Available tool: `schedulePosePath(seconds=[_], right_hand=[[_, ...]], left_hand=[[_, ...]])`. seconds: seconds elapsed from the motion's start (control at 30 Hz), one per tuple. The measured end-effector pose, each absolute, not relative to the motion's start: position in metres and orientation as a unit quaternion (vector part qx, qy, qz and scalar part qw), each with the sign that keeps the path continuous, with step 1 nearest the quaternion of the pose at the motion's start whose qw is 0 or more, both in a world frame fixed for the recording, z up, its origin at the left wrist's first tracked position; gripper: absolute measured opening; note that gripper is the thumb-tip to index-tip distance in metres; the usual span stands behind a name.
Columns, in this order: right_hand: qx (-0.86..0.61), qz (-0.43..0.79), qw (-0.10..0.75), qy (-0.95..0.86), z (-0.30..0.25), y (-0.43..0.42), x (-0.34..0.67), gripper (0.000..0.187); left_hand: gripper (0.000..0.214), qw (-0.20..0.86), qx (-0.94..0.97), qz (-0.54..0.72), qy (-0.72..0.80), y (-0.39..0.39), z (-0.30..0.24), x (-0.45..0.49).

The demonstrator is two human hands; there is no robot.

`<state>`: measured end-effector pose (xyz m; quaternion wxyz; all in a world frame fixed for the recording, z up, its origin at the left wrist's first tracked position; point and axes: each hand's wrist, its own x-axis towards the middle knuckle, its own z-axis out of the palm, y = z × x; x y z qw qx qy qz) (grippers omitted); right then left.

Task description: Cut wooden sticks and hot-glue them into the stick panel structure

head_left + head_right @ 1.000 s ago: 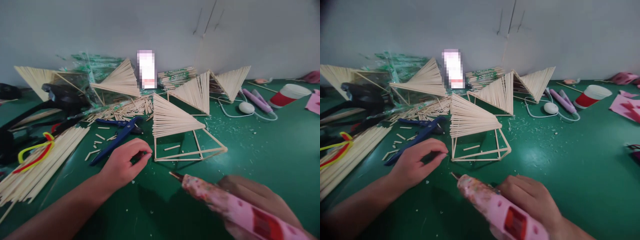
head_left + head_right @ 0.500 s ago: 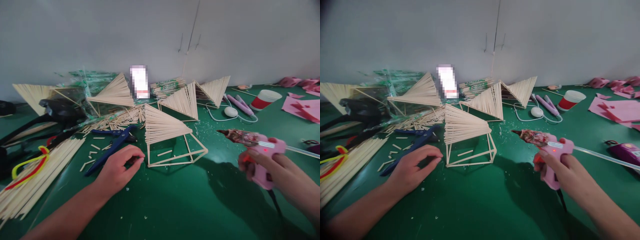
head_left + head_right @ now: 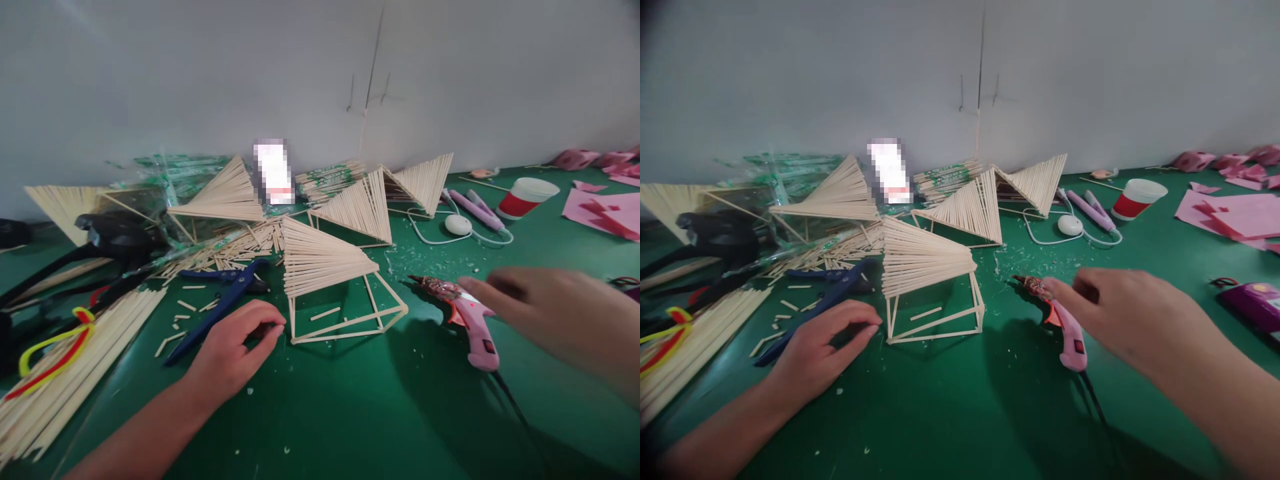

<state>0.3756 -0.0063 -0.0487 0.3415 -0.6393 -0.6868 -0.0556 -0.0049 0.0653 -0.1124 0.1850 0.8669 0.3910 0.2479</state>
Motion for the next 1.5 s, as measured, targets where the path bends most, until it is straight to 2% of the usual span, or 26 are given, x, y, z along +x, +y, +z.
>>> schedulePosePath(seconds=[0.07, 0.17, 0.23, 0.43, 0.67, 0.9, 1.27, 1.5], right_hand=[[-0.653, 0.002, 0.327, -0.683, -0.039, -0.003, 0.353, 0.025], [-0.629, -0.025, 0.474, -0.616, -0.044, -0.001, 0.321, 0.010], [-0.568, -0.009, 0.502, -0.652, -0.055, -0.002, 0.309, 0.009], [-0.495, 0.070, 0.467, -0.729, -0.081, -0.009, 0.308, 0.016], [-0.492, 0.109, 0.480, -0.718, -0.091, -0.013, 0.309, 0.041], [-0.493, 0.126, 0.437, -0.742, -0.096, -0.007, 0.310, 0.038], [-0.471, 0.107, 0.419, -0.769, -0.092, -0.009, 0.309, 0.032], [-0.478, 0.100, 0.418, -0.766, -0.094, -0.009, 0.309, 0.035]], left_hand=[[0.008, 0.147, 0.867, 0.277, 0.387, 0.062, -0.110, -0.005], [0.014, 0.077, 0.864, 0.330, 0.373, 0.048, -0.099, -0.002], [0.023, 0.055, 0.866, 0.351, 0.352, 0.034, -0.088, 0.004], [0.026, 0.108, 0.863, 0.371, 0.326, 0.013, -0.057, 0.057], [0.015, 0.129, 0.865, 0.384, 0.296, 0.032, -0.055, 0.110], [0.016, 0.154, 0.857, 0.364, 0.331, 0.034, -0.058, 0.116], [0.018, 0.159, 0.859, 0.383, 0.301, 0.033, -0.064, 0.123], [0.019, 0.138, 0.873, 0.382, 0.269, 0.032, -0.065, 0.121]])
